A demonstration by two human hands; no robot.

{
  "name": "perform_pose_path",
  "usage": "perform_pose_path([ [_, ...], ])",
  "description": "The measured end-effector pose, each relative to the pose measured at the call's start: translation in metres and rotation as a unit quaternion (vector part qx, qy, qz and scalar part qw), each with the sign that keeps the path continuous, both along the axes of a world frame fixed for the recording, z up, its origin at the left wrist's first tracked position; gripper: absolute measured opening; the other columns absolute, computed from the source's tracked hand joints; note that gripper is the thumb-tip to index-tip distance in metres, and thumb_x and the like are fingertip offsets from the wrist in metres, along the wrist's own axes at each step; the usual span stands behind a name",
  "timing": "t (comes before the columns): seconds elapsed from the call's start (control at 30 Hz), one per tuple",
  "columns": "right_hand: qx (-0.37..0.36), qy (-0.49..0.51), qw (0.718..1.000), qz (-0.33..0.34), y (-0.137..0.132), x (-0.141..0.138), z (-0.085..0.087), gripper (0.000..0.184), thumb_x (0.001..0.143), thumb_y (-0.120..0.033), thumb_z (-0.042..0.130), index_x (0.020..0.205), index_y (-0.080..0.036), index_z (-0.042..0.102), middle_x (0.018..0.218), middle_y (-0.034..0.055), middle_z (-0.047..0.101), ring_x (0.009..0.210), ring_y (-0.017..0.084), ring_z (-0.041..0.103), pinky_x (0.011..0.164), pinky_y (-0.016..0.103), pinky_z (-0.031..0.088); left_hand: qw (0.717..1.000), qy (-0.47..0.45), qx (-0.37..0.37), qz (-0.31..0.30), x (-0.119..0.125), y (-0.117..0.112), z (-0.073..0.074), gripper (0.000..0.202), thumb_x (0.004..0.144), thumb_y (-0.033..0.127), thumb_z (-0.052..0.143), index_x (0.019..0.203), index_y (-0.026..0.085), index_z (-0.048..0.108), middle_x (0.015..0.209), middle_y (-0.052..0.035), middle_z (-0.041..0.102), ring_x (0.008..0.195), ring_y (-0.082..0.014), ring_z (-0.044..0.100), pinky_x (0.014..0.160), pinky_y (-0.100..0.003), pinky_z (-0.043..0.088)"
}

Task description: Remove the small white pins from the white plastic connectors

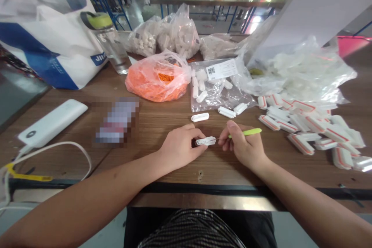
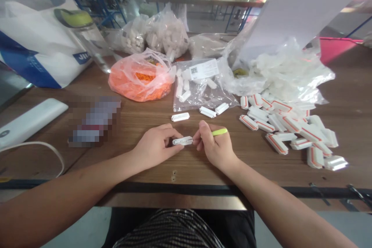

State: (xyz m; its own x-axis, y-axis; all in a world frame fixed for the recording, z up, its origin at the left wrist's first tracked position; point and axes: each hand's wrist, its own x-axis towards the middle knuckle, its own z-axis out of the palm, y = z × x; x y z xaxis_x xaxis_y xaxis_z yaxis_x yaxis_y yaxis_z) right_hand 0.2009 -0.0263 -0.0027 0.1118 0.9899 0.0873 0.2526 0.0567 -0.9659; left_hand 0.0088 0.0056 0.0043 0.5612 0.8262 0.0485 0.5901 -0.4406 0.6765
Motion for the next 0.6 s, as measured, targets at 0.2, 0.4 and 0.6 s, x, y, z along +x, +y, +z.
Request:
perform_pose_path([
  [0.2,-0.003,0.025,1.000,-0.015,0.0019,-0.0004,0.0002,0.055,0.090,-0.056,0.048,0.054,-0.016,0.061,0.049,0.0037,0.062,0.035,0.009,0.053,0.033,0.020,0.038,1.000,-0.002,-0.003,0.000,0.0009,0.0006,0.0004,0.014,0.077,0.027,0.067,0.090,0.022,0.072,0.081,-0.0003,0.062,0.061,-0.0120,0.053,0.059,-0.026,0.043],
  [0.4,-0.023,-0.002,1.000,-0.015,0.0028,-0.0005,-0.0009,0.056,0.089,-0.058,0.048,0.055,-0.016,0.061,0.049,0.0037,0.062,0.035,0.009,0.054,0.034,0.020,0.038,1.000,0.003,-0.007,0.002,0.0015,0.0004,0.0015,0.014,0.077,0.027,0.067,0.089,0.022,0.072,0.082,-0.0004,0.063,0.061,-0.0118,0.053,0.059,-0.026,0.042],
  [0.6,0.003,-0.038,0.999,-0.005,0.0003,-0.0011,0.0006,0.057,0.090,-0.058,0.047,0.054,-0.016,0.062,0.049,0.0035,0.062,0.038,0.010,0.055,0.038,0.021,0.042,1.000,0.004,0.000,0.001,0.0010,0.0002,0.0008,0.014,0.078,0.027,0.066,0.090,0.023,0.072,0.078,0.0001,0.061,0.062,-0.0124,0.053,0.059,-0.027,0.042],
])
